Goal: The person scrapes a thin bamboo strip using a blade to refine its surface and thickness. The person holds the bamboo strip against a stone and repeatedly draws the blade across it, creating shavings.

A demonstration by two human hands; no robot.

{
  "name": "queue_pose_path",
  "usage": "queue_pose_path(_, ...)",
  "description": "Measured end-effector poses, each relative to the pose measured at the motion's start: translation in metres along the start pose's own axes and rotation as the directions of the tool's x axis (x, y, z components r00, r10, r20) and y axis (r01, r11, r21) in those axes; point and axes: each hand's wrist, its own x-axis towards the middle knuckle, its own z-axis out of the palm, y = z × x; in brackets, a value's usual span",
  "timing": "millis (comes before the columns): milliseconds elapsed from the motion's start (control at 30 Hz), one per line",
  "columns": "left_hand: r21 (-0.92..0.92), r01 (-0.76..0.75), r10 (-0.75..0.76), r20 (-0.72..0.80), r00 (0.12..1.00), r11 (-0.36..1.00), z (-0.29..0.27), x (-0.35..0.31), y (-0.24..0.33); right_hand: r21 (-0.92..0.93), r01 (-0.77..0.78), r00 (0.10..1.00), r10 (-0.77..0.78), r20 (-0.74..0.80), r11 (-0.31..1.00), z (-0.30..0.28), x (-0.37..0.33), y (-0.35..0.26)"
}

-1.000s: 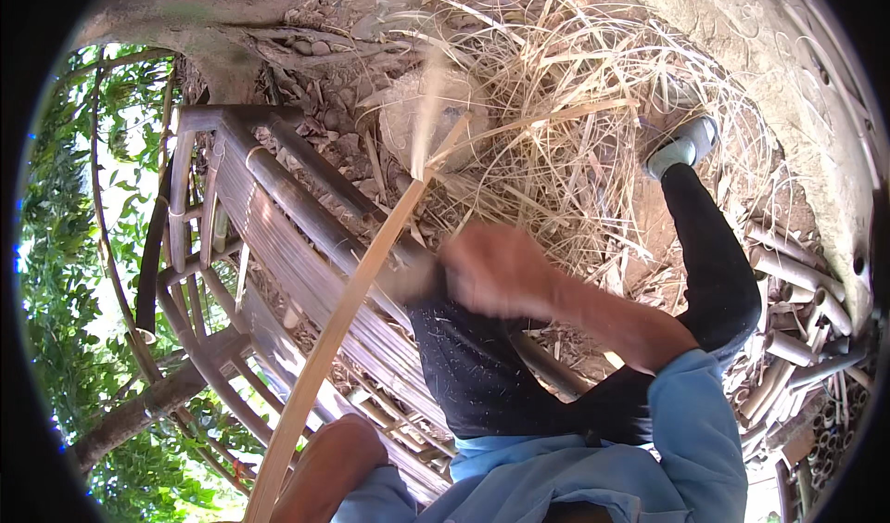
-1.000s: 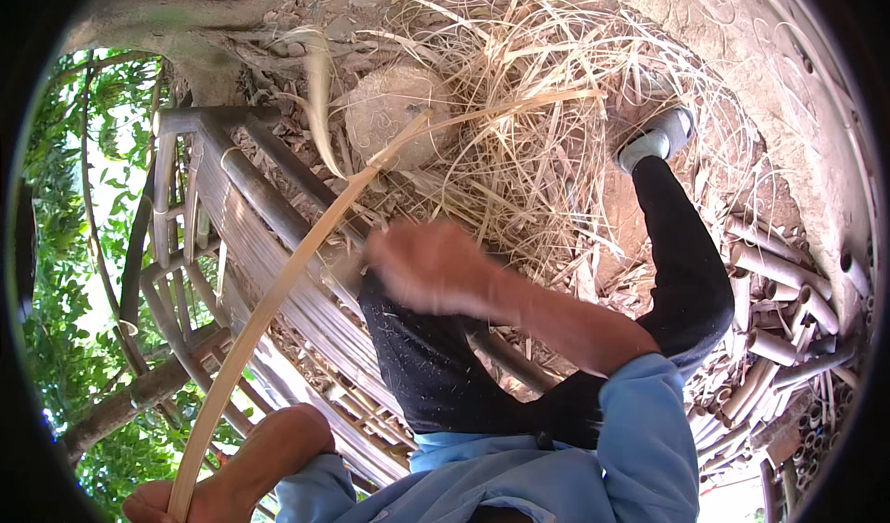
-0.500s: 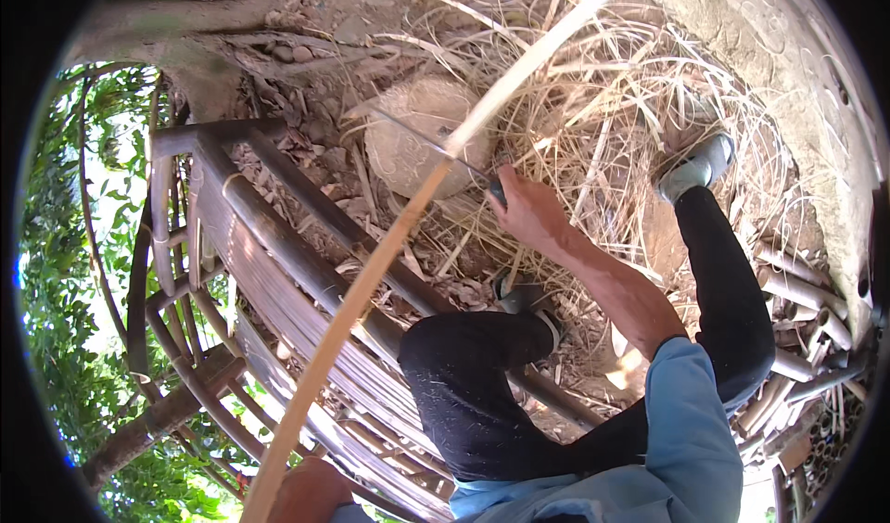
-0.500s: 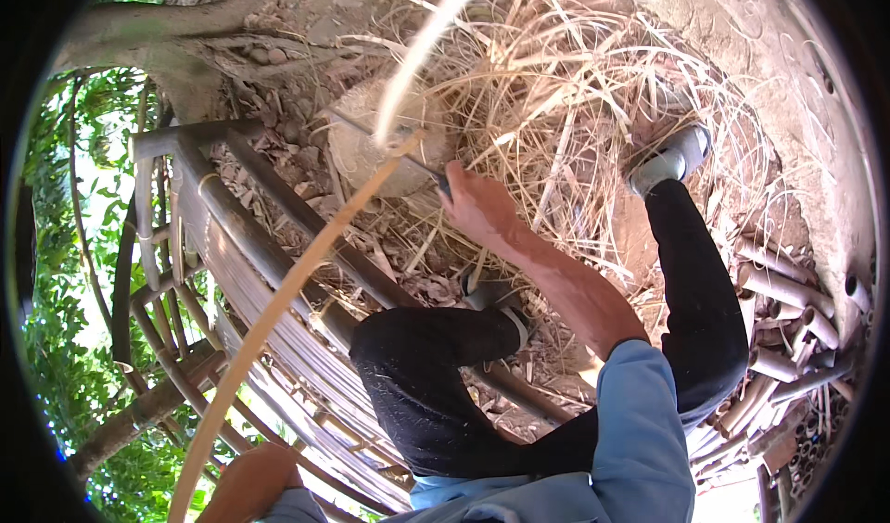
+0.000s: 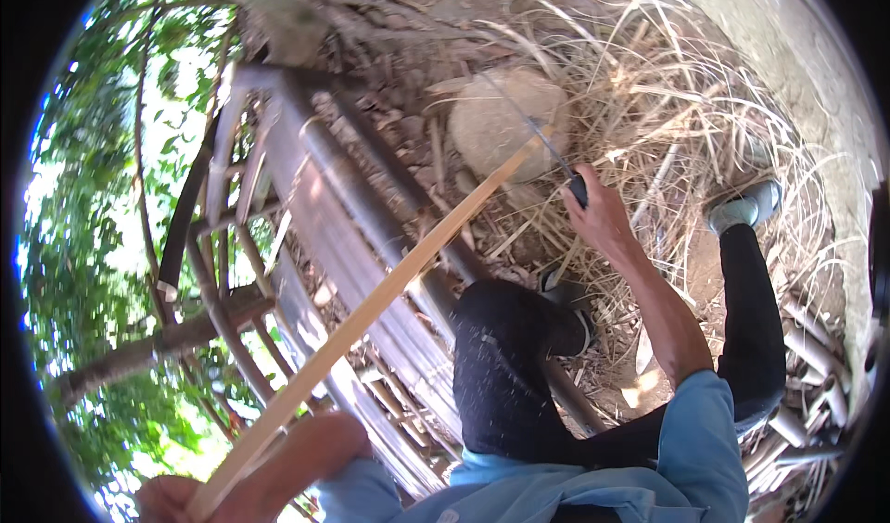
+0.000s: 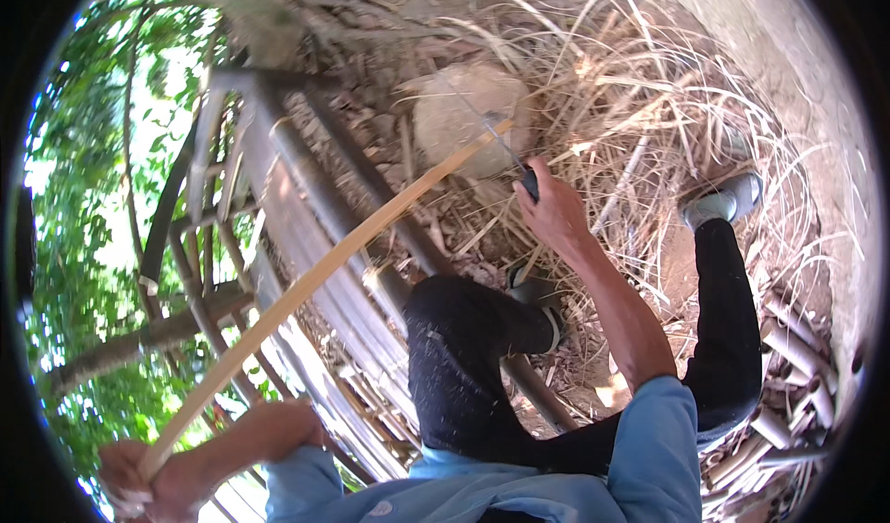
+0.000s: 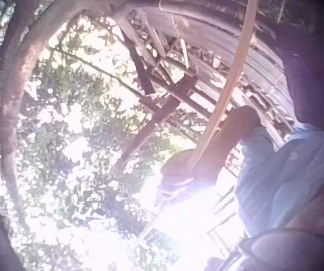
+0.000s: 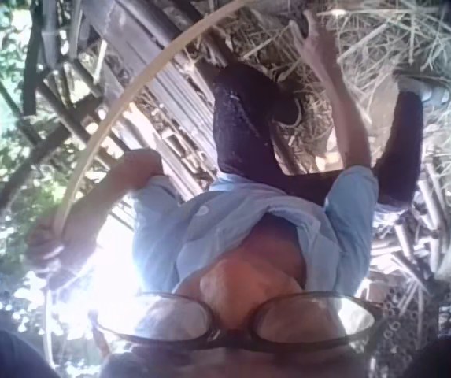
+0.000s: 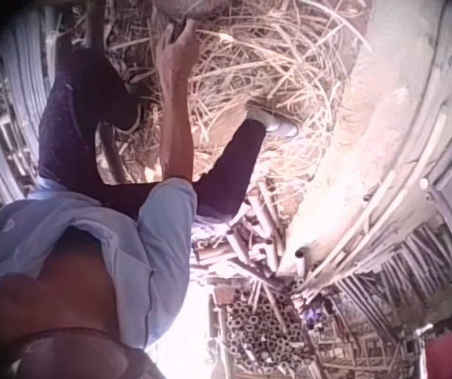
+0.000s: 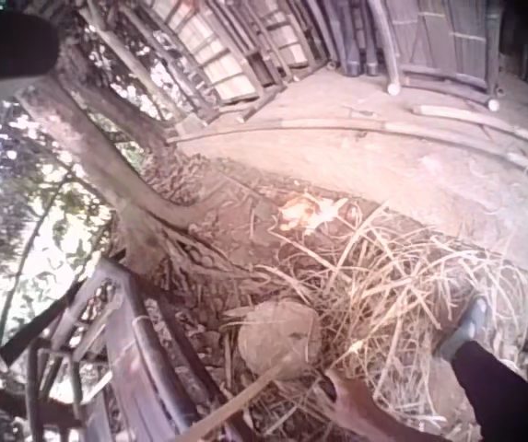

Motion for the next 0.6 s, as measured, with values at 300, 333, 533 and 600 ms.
queue_pose_path(300,0.016,0.252,-0.250,0.205,0.946,0.968,-0.019,-0.007,0.057,0.204,0.287,0.958,-0.276,-0.079,0.936,-0.100,-0.099,-0.226)
queue_pose_path(333,0.051,0.221,-0.226,0.153,0.962,0.974,-0.018,-0.010,0.063,0.199,0.403,0.912,-0.374,-0.168,0.893,-0.101,-0.110,-0.242)
queue_pose_path(533,0.175,0.167,-0.167,-0.018,0.986,0.970,-0.010,-0.037,0.086,0.157,0.463,0.886,-0.459,-0.060,0.872,-0.115,-0.149,-0.284)
queue_pose_path(600,0.191,0.161,-0.161,-0.013,0.987,0.968,-0.007,-0.040,0.087,0.095,0.414,0.909,-0.417,0.016,0.905,-0.102,-0.146,-0.276)
